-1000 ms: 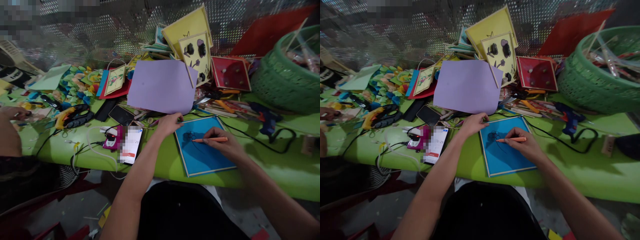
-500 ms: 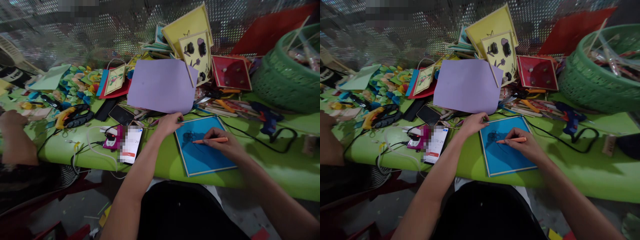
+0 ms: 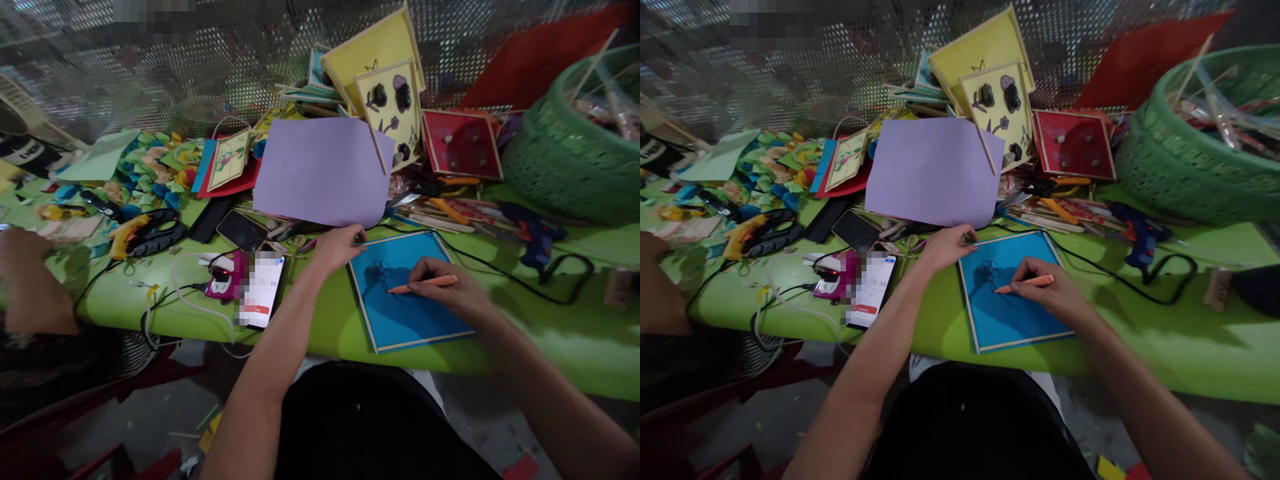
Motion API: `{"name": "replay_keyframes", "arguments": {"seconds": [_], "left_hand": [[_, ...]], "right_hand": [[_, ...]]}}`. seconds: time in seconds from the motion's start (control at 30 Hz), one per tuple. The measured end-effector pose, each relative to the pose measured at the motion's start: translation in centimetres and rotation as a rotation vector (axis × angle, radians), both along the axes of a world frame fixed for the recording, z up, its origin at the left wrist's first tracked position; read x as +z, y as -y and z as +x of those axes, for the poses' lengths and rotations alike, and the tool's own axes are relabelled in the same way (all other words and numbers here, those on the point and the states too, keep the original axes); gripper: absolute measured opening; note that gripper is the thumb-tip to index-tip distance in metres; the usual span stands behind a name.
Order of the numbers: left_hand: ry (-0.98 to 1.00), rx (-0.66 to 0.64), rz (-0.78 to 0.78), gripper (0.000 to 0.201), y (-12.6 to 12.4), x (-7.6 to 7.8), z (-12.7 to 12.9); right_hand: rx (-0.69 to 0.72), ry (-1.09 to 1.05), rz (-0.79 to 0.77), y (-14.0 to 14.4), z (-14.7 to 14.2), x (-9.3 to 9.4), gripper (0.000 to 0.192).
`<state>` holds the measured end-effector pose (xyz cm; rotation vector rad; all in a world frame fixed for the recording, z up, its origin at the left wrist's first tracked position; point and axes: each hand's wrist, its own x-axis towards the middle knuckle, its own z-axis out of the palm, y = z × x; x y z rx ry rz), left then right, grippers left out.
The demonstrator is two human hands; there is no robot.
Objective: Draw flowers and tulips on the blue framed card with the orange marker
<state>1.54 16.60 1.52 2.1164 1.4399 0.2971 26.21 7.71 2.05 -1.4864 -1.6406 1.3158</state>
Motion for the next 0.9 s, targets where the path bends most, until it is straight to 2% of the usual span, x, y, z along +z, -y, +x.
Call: {"name": "replay_keyframes", "arguments": {"seconds": [0.4,0.7,0.9], "left_hand": [[-0.005,0.005,-0.008,0.022,-0.01,0.04,0.05],[-0.016,0.001,-0.010,0.024,0.05,0.32,0.03],[-0.011,0.007,-0.006,0.023,-0.02,0.17,-0.02]], "right_hand": [[0.027,-0.032,-0.024,-0.15,0.41,-0.14,0.031],[0.041,-0.082,-0.030,-0.21,0.97,-0.97,0.035],[0.051,-0.128,-0.042,-0.19,0.71,-0.43,0.032]]}}
